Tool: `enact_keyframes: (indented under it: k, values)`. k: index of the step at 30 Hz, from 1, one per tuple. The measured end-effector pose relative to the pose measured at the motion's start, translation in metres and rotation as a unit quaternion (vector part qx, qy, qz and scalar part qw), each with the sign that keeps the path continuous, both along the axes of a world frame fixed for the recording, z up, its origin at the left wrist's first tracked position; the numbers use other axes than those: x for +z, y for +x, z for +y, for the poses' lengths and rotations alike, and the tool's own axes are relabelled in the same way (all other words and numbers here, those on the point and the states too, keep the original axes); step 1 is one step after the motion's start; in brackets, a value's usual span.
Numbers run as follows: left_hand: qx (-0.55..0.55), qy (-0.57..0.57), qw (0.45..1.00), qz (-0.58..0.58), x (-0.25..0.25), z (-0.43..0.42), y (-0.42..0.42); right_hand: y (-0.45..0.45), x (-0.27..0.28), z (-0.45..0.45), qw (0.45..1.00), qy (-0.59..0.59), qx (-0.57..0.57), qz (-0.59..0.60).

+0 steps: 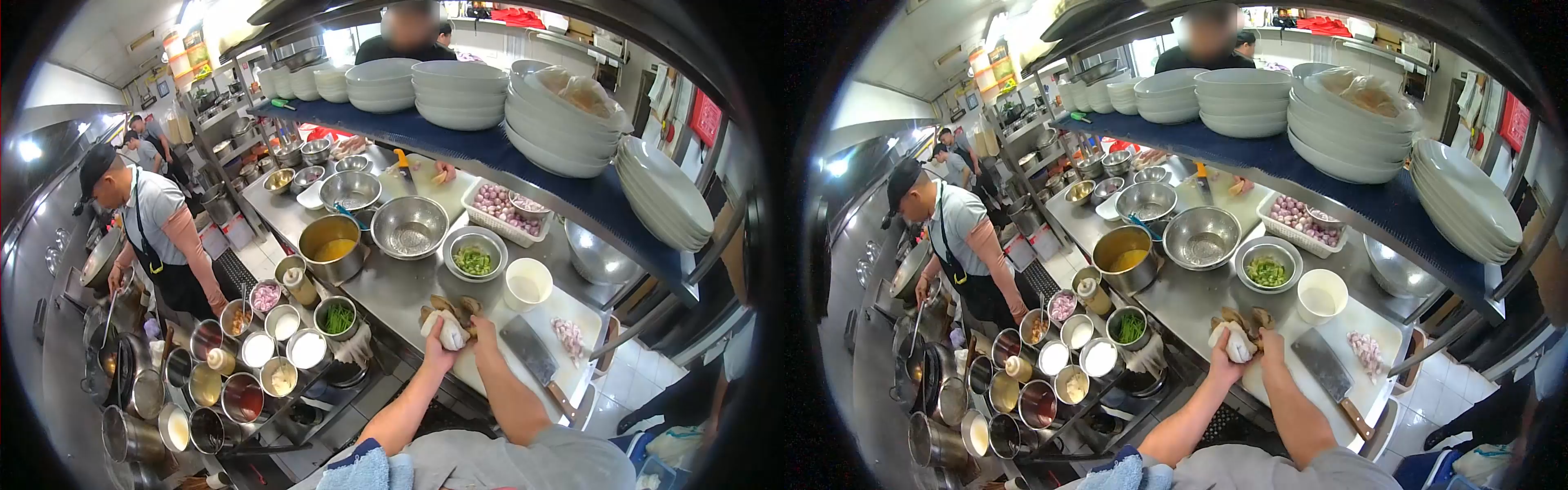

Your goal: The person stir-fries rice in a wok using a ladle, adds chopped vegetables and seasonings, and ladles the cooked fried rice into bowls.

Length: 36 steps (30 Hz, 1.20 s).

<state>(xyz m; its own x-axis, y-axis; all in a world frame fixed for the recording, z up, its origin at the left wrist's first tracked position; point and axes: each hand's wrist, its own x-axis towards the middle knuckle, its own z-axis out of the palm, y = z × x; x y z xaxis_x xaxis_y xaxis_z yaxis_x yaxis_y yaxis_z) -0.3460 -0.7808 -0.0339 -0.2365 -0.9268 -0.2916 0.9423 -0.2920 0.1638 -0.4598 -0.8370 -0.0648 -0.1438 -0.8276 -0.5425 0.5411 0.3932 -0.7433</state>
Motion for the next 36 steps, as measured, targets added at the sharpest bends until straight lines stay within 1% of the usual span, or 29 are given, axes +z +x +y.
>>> enact_keyframes:
  k: [1,3,4,7,10,11,13,14,15,16,17,19,20,21,22,23,24,25,26,27,28,29,30,31,32,34,35,36]
  values:
    - [0.012,0.006,1.0,0.002,0.008,0.0,-0.001,-0.001,0.008,0.0,0.995,0.049,-0.042,-0.07]
    - [0.039,0.016,0.999,0.004,0.018,-0.003,0.004,-0.001,0.025,-0.001,0.987,0.096,-0.023,-0.123]
    - [0.037,0.002,0.999,-0.012,0.014,-0.008,0.008,0.001,0.028,-0.003,0.981,0.12,-0.012,-0.151]
    - [0.055,0.008,0.998,-0.013,-0.001,-0.02,0.01,0.008,0.014,0.0,0.991,0.069,0.006,-0.113]
    - [0.031,0.032,0.996,-0.073,-0.014,-0.028,0.017,0.026,0.01,0.027,0.995,-0.068,-0.069,0.03]
    - [0.055,0.05,0.992,-0.098,-0.013,-0.031,0.018,0.021,0.016,0.035,0.991,-0.1,-0.06,0.068]
    - [0.102,0.082,0.981,-0.145,0.0,-0.031,0.023,0.006,0.053,0.059,0.975,-0.164,-0.038,0.147]
    - [0.09,0.077,0.978,-0.173,0.005,-0.033,0.033,-0.006,0.066,0.062,0.949,-0.224,0.008,0.224]
    - [0.052,0.059,0.973,-0.217,0.01,-0.033,0.044,-0.018,0.082,0.059,0.947,-0.225,0.042,0.225]
    - [0.01,0.037,0.972,-0.23,0.013,-0.028,0.055,-0.026,0.101,0.05,0.945,-0.225,0.078,0.225]
    - [-0.03,0.013,0.97,-0.242,0.017,-0.024,0.061,-0.032,0.116,0.032,0.941,-0.226,0.116,0.224]
    - [-0.054,0.0,0.957,-0.286,0.014,-0.013,0.064,-0.032,0.142,-0.028,0.948,-0.232,0.155,0.154]
    - [-0.065,-0.006,0.949,-0.308,0.012,-0.006,0.064,-0.03,0.147,-0.068,0.945,-0.232,0.183,0.14]
    - [-0.069,-0.001,0.947,-0.315,0.015,0.003,0.061,-0.027,0.136,-0.119,0.926,-0.278,0.2,0.161]
    - [-0.071,0.005,0.944,-0.323,0.022,0.014,0.057,-0.023,0.117,-0.178,0.897,-0.306,0.228,0.224]
    - [-0.071,0.009,0.941,-0.331,0.022,0.02,0.056,-0.005,0.119,-0.216,0.928,-0.272,0.193,0.165]
    - [-0.097,0.024,0.936,-0.338,0.013,0.029,0.056,0.014,0.128,-0.25,0.929,-0.244,0.173,0.217]
    - [-0.113,0.024,0.934,-0.337,0.02,0.039,0.056,0.023,0.099,-0.312,0.916,-0.209,0.209,0.273]
    - [-0.124,0.018,0.932,-0.34,0.022,0.05,0.058,0.039,0.103,-0.334,0.934,-0.185,0.198,0.233]
    - [-0.134,0.011,0.929,-0.345,0.023,0.061,0.061,0.055,0.094,-0.357,0.957,-0.158,0.154,0.189]
    - [-0.131,0.003,0.927,-0.35,0.024,0.071,0.063,0.063,0.083,-0.373,0.976,-0.153,0.142,0.064]
    - [-0.131,-0.002,0.926,-0.355,0.027,0.081,0.067,0.067,0.062,-0.393,0.978,-0.146,0.12,0.085]
    - [-0.133,0.003,0.924,-0.359,0.034,0.09,0.073,0.069,0.058,-0.391,0.911,-0.234,0.065,0.335]
    - [-0.125,0.012,0.913,-0.388,0.036,0.102,0.079,0.07,0.05,-0.383,0.771,-0.303,0.006,0.56]
    - [-0.117,0.016,0.902,-0.414,0.037,0.113,0.086,0.069,0.042,-0.371,0.758,-0.32,-0.029,0.567]
    - [-0.087,0.018,0.877,-0.473,0.05,0.131,0.1,0.071,0.099,-0.272,0.74,-0.408,-0.044,0.532]
    - [-0.088,0.016,0.869,-0.486,0.049,0.142,0.109,0.068,0.116,-0.213,0.788,-0.375,0.063,0.484]
    - [-0.066,0.017,0.862,-0.503,0.046,0.154,0.116,0.064,0.132,-0.153,0.821,-0.325,0.165,0.44]
